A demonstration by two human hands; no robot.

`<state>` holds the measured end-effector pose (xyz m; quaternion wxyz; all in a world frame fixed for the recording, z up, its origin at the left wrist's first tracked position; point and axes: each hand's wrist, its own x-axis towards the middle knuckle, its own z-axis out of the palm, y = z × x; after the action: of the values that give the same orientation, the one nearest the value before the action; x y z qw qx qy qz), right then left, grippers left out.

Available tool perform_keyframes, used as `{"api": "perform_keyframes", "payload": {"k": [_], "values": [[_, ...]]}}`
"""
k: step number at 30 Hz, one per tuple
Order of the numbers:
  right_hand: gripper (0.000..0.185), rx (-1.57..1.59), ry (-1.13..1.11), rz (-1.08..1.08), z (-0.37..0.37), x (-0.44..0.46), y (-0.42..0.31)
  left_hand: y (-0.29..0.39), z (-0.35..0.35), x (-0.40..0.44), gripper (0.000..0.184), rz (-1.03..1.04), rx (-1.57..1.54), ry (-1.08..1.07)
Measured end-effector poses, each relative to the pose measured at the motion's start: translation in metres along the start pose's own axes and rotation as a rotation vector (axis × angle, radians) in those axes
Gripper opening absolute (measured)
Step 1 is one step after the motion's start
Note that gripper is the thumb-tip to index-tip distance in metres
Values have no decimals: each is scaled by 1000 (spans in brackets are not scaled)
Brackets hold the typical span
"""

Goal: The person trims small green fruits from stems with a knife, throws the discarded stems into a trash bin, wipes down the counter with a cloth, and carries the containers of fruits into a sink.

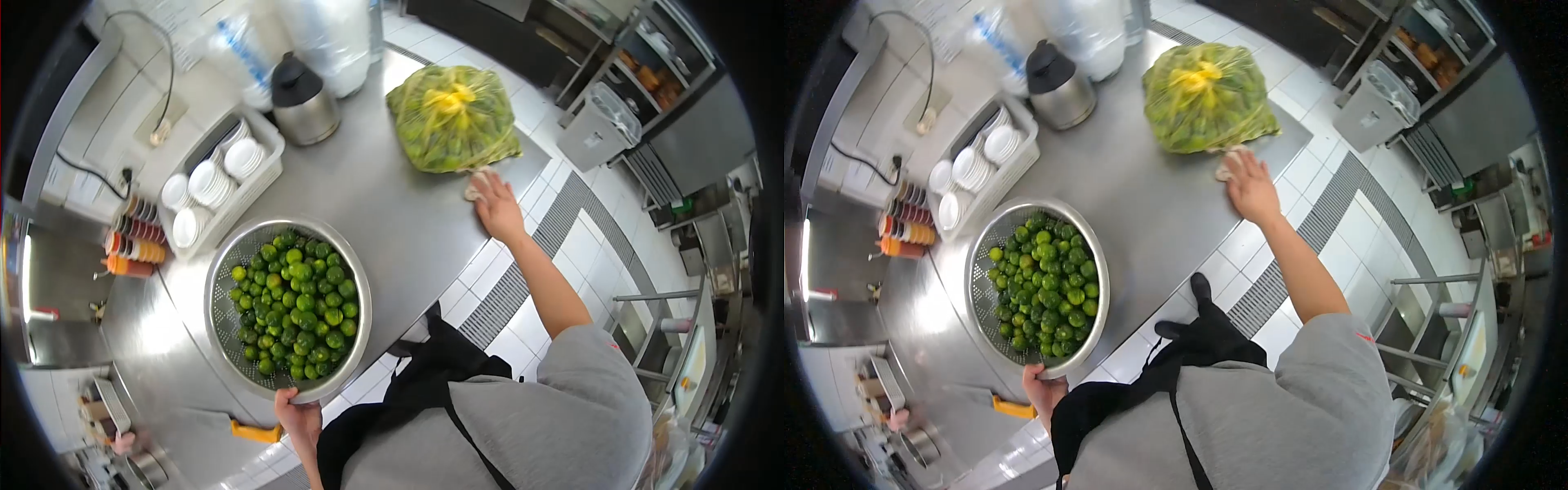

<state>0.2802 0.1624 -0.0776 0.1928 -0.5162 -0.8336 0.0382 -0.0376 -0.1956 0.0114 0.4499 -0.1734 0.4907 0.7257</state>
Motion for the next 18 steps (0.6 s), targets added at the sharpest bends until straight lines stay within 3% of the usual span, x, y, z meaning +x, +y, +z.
{"api": "perform_keyframes", "payload": {"k": [4, 7, 9, 12, 15, 18], "values": [[43, -54, 168, 323, 7, 14, 89, -6, 2, 20, 40, -15, 31, -85], [45, -119, 93, 293, 4, 40, 115, -10, 18, 22, 38, 12, 17, -155], [47, -16, 158, 98, -1, 26, 104, -9, 15, 24, 40, 15, 9, -140], [52, 7, -134, -60, -9, -15, 59, -21, 32, 12, 44, 120, -95, -134], [52, 26, -268, -323, -9, -34, -5, -33, 37, -2, 47, 127, -214, -196], [49, 143, -341, -535, 9, 6, -62, -60, 30, -5, 42, 257, -195, -148]]}}
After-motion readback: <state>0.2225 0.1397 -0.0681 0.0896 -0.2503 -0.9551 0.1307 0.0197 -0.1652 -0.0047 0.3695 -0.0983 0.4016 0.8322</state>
